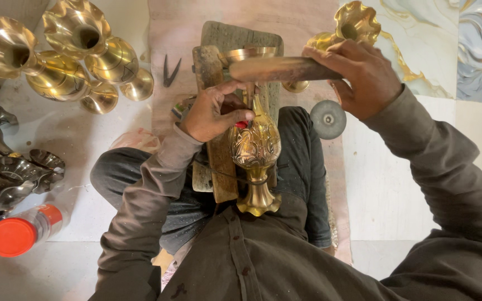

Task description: The person sits cross-legged on the floor holding a brass vase against a wooden board, and hammers a chisel with a wooden mallet to carve a decorative pattern into the vase's surface, repositioning the vase and chisel repeatedly as the pattern progresses.

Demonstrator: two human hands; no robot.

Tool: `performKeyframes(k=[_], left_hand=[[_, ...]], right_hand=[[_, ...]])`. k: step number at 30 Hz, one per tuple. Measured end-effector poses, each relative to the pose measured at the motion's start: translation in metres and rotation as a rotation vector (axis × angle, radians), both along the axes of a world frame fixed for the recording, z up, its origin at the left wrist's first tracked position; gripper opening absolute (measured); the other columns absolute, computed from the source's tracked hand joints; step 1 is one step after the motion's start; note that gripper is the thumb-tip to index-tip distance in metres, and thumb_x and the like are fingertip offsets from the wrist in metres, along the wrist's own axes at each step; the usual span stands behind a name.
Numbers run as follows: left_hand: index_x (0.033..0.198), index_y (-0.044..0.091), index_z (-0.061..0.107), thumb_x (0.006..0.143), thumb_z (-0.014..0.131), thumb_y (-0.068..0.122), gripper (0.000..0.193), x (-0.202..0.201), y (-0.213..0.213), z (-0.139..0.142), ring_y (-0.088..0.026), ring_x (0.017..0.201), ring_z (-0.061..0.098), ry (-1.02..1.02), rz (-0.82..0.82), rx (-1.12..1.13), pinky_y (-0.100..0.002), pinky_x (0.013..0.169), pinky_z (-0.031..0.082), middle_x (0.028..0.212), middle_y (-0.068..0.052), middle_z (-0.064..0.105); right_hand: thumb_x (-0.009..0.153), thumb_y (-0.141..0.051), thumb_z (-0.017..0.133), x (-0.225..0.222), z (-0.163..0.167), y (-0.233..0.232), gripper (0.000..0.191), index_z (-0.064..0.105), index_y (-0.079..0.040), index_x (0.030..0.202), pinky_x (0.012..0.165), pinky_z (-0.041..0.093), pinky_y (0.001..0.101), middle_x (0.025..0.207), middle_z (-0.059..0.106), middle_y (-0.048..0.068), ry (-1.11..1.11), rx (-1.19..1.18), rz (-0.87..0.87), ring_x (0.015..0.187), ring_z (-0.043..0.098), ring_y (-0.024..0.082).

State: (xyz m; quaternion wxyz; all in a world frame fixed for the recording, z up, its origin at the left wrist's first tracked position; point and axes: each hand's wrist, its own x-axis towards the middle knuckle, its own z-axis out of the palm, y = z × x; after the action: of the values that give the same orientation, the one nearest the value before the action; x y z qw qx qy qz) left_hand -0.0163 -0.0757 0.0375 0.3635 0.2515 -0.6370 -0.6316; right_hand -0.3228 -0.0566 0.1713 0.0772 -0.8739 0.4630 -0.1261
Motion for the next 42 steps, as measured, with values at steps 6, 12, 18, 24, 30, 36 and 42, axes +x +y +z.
performKeyframes(k=[6,12,18,24,30,36,42], left_hand=[[0.140,0.005,0.058,0.094,0.082,0.022,0.055,0.001,-0.002,-0.002,-0.015,0.095,0.075,-0.082,0.005,0.005,-0.031,0.089,0.062,0.106,-0.010,0.078],[0.140,0.005,0.059,0.093,0.081,0.021,0.054,0.002,-0.005,-0.003,-0.016,0.102,0.073,0.015,-0.045,-0.056,-0.034,0.093,0.062,0.129,-0.009,0.070],[0.141,0.004,0.060,0.095,0.080,0.019,0.052,0.001,-0.006,-0.003,-0.017,0.104,0.073,0.025,-0.067,-0.081,-0.035,0.097,0.061,0.134,-0.009,0.069],[0.140,0.006,0.062,0.093,0.081,0.020,0.053,0.000,-0.008,-0.003,-0.017,0.101,0.076,-0.041,-0.072,-0.043,-0.034,0.095,0.062,0.116,-0.008,0.077],[0.143,0.003,0.058,0.096,0.078,0.019,0.054,0.001,-0.010,0.000,-0.017,0.104,0.075,0.007,-0.107,-0.025,-0.034,0.097,0.062,0.118,-0.009,0.075],[0.144,0.004,0.057,0.094,0.078,0.017,0.056,0.002,-0.010,0.000,-0.018,0.098,0.076,-0.041,-0.122,0.002,-0.034,0.093,0.062,0.105,-0.011,0.079],[0.142,0.002,0.057,0.093,0.080,0.018,0.056,0.002,-0.012,0.001,-0.018,0.098,0.077,-0.068,-0.102,-0.074,-0.034,0.094,0.062,0.105,-0.011,0.079]], right_hand=[[0.093,0.002,0.076,-0.009,-0.011,0.001,0.060,0.056,-0.012,0.148,0.089,0.058,0.0440,0.120,0.068,0.018,0.038,-0.056,-0.078,0.102,0.068,0.031],[0.097,0.003,0.075,-0.008,-0.017,0.002,0.058,0.054,-0.005,0.151,0.096,0.058,0.0455,0.124,0.067,0.021,0.023,-0.042,-0.028,0.112,0.067,0.036],[0.097,0.002,0.068,-0.005,-0.010,0.007,0.061,0.049,-0.004,0.156,0.097,0.058,0.0407,0.126,0.064,0.023,-0.201,0.095,-0.063,0.115,0.069,0.036],[0.092,0.002,0.075,0.001,-0.010,0.010,0.063,0.048,-0.002,0.149,0.094,0.059,0.0415,0.126,0.061,0.027,-0.215,0.068,-0.103,0.114,0.066,0.039],[0.096,0.002,0.072,0.002,-0.005,0.014,0.064,0.048,-0.011,0.154,0.097,0.057,0.0410,0.126,0.065,0.015,-0.302,0.071,-0.085,0.114,0.066,0.032],[0.093,0.006,0.074,0.000,-0.004,0.014,0.065,0.054,-0.009,0.152,0.084,0.056,0.0418,0.113,0.065,0.015,-0.082,-0.006,-0.120,0.097,0.067,0.030],[0.095,0.007,0.073,-0.003,-0.013,0.014,0.064,0.056,-0.008,0.155,0.091,0.061,0.0399,0.119,0.065,0.019,-0.108,-0.046,-0.069,0.107,0.068,0.032]])
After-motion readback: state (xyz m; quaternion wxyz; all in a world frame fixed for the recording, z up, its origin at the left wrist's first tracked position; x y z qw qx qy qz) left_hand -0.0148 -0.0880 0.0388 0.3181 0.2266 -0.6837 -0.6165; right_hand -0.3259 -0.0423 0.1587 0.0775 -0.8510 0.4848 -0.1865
